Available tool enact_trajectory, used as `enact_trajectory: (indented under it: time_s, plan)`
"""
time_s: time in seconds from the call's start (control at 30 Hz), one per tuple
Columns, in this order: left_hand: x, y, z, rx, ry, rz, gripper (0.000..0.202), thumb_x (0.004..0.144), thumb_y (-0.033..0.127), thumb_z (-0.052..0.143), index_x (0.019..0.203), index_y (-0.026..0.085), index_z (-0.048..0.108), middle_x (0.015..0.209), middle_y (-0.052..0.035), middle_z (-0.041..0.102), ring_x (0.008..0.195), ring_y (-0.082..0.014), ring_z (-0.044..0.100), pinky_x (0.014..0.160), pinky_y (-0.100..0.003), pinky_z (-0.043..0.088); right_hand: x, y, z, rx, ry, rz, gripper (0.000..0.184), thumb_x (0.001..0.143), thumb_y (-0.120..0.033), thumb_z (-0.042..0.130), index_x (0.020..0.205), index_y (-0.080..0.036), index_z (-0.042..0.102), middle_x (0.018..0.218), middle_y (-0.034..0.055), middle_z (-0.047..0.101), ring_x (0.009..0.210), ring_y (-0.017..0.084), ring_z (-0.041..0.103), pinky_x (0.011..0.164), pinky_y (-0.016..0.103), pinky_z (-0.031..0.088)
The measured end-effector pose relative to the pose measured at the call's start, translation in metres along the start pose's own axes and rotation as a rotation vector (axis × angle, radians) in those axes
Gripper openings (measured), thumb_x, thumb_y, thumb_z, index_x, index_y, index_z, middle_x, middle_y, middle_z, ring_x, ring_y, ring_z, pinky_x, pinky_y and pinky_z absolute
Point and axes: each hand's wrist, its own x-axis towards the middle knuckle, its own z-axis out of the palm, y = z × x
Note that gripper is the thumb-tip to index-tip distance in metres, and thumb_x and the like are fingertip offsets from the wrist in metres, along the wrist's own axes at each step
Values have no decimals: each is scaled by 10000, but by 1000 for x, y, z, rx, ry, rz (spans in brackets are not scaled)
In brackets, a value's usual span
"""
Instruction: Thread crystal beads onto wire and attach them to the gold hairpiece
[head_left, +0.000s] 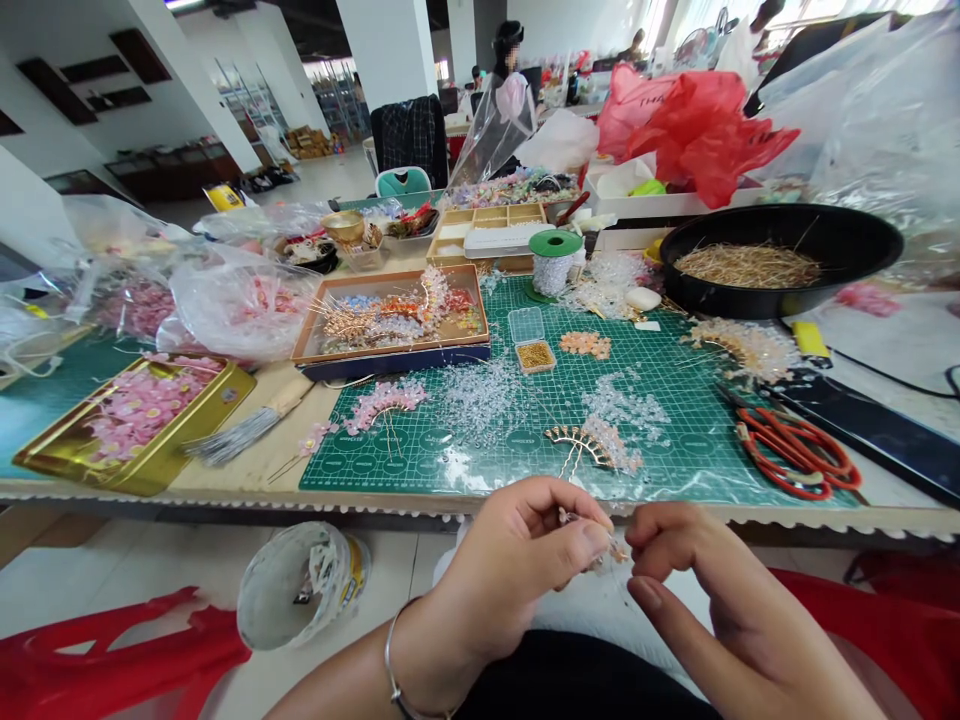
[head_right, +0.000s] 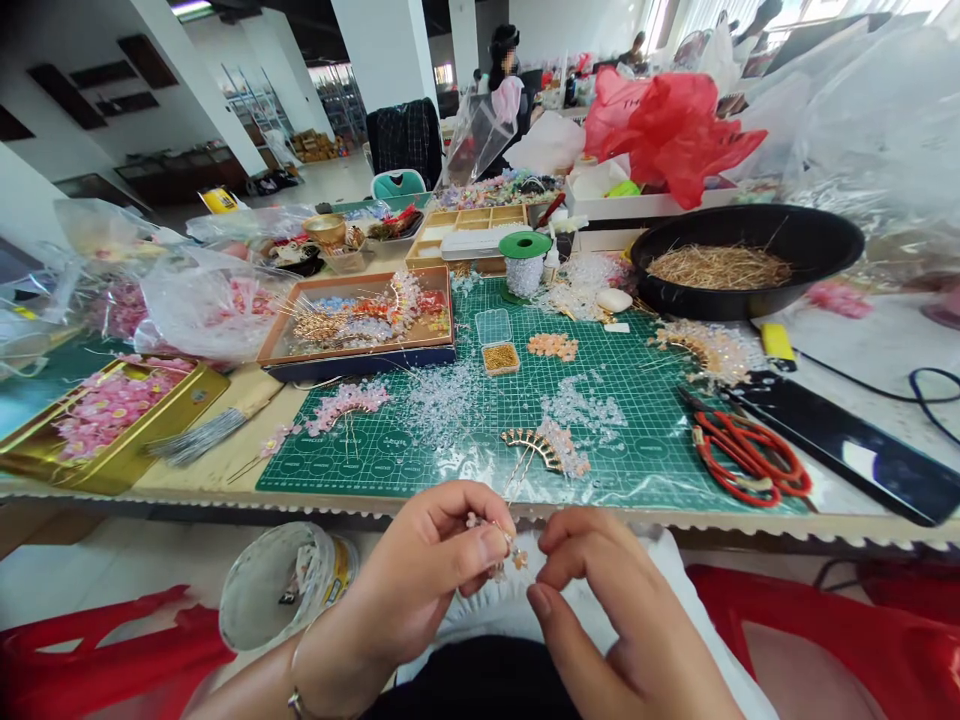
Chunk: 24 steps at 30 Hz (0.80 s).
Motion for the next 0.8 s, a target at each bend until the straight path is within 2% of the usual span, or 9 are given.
enact_trajectory:
  time_s: [0.2,0.4,0.53,0.73,0.8]
  plan:
    - [-1,0,3,78,-25,40,85,788,225,716,799,161,661,608,61,490,547,-65,388,532,-226,291,0,-4,1,-115,-15,-57,267,895,-494,631,781,-254,634,843,59,657,839,251,680,687,348,596]
    - [-1,3,2,110,-36,29,123,785,252,718,809,144,663,718,21,569,668,-84,469,645,-225,356,-1,-4,-7,-127,-124,-223,118,943,-253,583,825,-252,588,878,35,643,821,177,677,678,267,580]
    - [-1,4,1,169,-15,20,151,792,275,708,835,139,660,751,1,595,681,-97,495,646,-235,372,-3,0,-7,-186,-138,-305,75,945,-181,564,916,-250,571,942,38,622,885,166,664,751,269,558]
    - [-2,4,1,136,-43,-34,172,782,290,720,813,144,634,735,-4,628,615,-89,543,599,-227,433,-1,-1,-8,-289,-148,-355,13,953,-240,568,956,-241,555,1042,72,569,942,195,634,749,300,547]
    - [-2,3,-1,111,-63,-75,172,772,283,727,801,145,629,706,0,635,615,-91,568,597,-223,448,2,-3,-13,-299,-171,-373,67,971,-277,549,1021,-233,559,1076,78,553,980,198,622,775,300,543]
